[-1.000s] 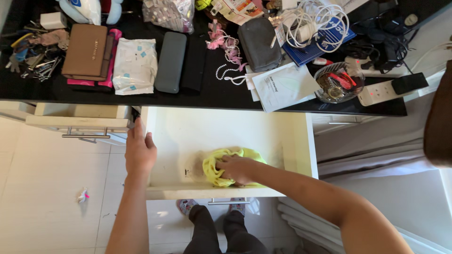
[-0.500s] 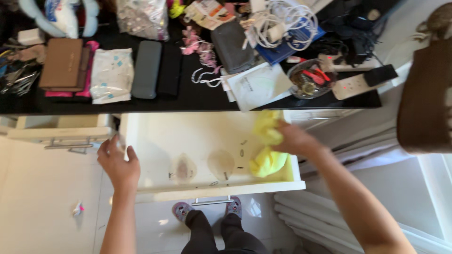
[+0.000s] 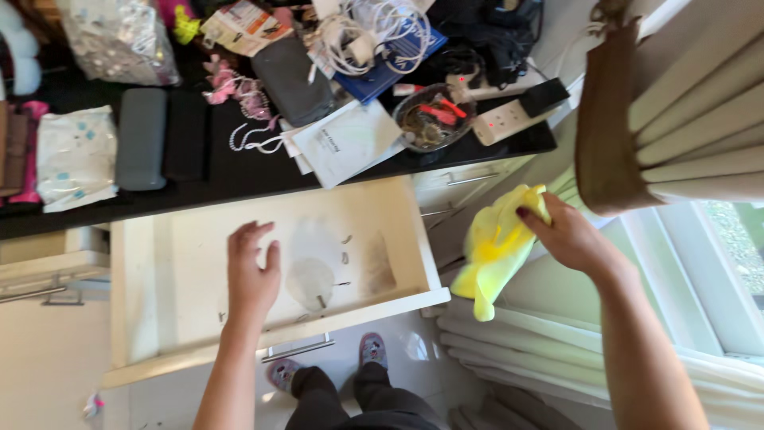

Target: The person gathers small packets and items from a cluttered vanity into a clear plastic bag, folds a wipe flat on the counter, opens a drawer and lines it with a yellow cloth, then picks up red hair clips from a dish on the counter.

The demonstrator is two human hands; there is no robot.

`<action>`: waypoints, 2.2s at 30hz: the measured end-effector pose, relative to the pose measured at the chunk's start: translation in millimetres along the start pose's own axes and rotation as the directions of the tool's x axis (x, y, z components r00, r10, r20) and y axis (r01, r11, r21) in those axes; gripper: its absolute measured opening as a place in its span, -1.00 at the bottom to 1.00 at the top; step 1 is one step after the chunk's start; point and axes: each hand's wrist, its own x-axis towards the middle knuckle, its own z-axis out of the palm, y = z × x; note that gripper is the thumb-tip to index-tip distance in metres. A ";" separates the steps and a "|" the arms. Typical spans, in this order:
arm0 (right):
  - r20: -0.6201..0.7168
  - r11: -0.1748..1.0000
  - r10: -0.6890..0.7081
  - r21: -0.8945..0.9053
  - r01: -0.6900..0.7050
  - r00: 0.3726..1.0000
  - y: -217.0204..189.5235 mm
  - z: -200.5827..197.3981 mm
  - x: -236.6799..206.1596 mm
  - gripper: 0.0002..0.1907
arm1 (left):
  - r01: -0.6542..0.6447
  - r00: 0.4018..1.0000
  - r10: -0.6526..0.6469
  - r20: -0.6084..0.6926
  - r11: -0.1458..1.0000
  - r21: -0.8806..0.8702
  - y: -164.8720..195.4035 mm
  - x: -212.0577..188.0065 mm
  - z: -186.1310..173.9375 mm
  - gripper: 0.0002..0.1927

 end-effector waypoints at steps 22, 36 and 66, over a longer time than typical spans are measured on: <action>0.140 0.429 -0.302 0.903 0.003 0.943 33.9 -11.4 -12.1 -0.49 | -0.014 0.894 0.207 0.398 0.900 -0.437 174.3 -63.9 140.6 0.13; 0.229 0.575 -0.274 0.818 -0.032 0.934 -54.8 204.6 91.2 -0.62 | 0.078 0.967 -0.229 -0.114 0.688 -0.721 45.0 -32.0 -3.1 -0.63; 0.258 0.967 -0.228 0.174 0.187 0.939 -148.6 352.9 55.1 -0.48 | 0.281 0.944 -0.326 0.041 0.734 -0.618 -69.1 24.9 -128.1 -0.57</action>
